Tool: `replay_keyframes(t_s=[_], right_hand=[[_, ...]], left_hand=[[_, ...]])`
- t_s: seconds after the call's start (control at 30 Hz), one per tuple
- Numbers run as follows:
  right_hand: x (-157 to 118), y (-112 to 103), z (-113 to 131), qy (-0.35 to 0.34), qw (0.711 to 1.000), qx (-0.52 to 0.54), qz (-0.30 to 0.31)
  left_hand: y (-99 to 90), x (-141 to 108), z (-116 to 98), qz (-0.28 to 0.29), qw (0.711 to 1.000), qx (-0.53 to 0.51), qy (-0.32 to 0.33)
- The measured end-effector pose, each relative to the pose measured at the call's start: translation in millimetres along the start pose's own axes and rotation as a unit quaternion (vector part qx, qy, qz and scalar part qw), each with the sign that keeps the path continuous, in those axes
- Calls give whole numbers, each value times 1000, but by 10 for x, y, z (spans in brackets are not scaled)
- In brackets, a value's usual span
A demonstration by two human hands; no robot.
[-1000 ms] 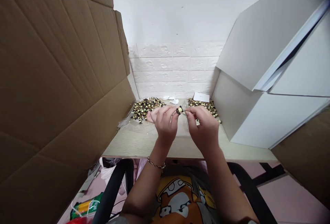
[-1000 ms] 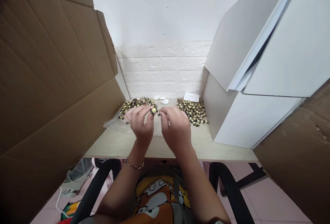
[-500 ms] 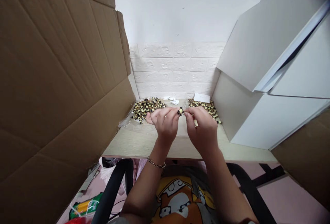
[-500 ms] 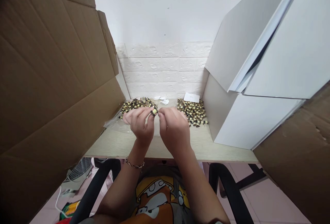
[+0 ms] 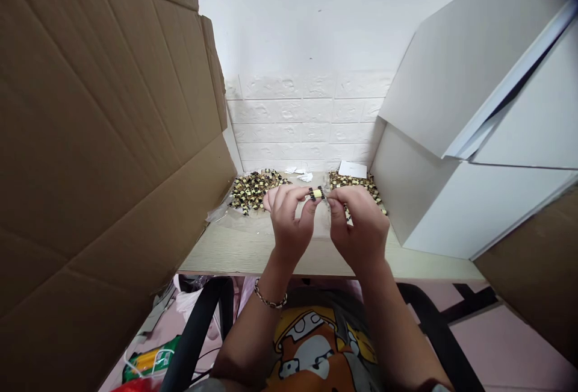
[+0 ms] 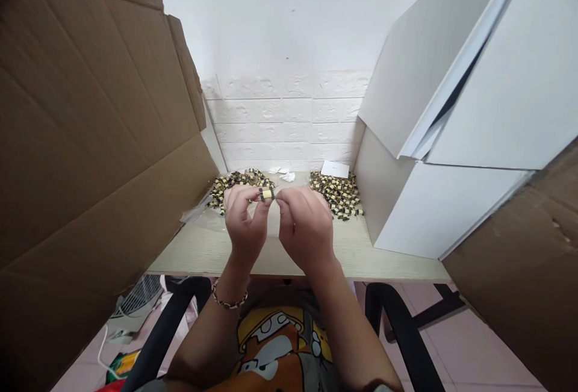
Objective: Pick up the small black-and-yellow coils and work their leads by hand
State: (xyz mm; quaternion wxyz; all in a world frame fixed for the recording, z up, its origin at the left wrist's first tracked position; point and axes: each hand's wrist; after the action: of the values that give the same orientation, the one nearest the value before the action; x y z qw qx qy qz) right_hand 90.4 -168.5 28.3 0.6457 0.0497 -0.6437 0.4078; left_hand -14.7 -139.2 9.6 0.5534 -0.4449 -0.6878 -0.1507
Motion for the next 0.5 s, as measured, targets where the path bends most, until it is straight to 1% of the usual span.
replay_keyframes(t_s=[0.1, 0.2, 0.27, 0.33, 0.43, 0.5], right_hand=[[-14, 6, -30, -2, 1000, -16, 16], [-7, 8, -89, -9, 999, -36, 29], [40, -1, -132, -34, 997, -52, 35], [126, -17, -168, -74, 994, -72, 45], [295, -42, -209, -115, 988, -90, 51], [402, -50, -232, -126, 986, -94, 53]], left_hand=[[-19, 10, 16, 1, 999, 32, 14], [-26, 10, 36, 10, 995, 95, 41], [-34, 23, 46, 11, 989, 137, 60], [-49, 63, 54, 5, 985, 161, 69], [-74, 175, 63, -4, 986, 157, 62], [-81, 266, 69, 7, 989, 139, 54]])
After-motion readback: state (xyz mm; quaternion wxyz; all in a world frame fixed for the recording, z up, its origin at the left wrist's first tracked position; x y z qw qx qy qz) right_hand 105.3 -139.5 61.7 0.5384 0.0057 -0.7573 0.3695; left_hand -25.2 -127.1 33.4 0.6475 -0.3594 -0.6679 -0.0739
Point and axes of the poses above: each hand's wrist, its own x-axis towards the middle knuckle, its own y-axis out of the palm, z = x × y, and after that the axes turned 12 degrees about z, right-handed
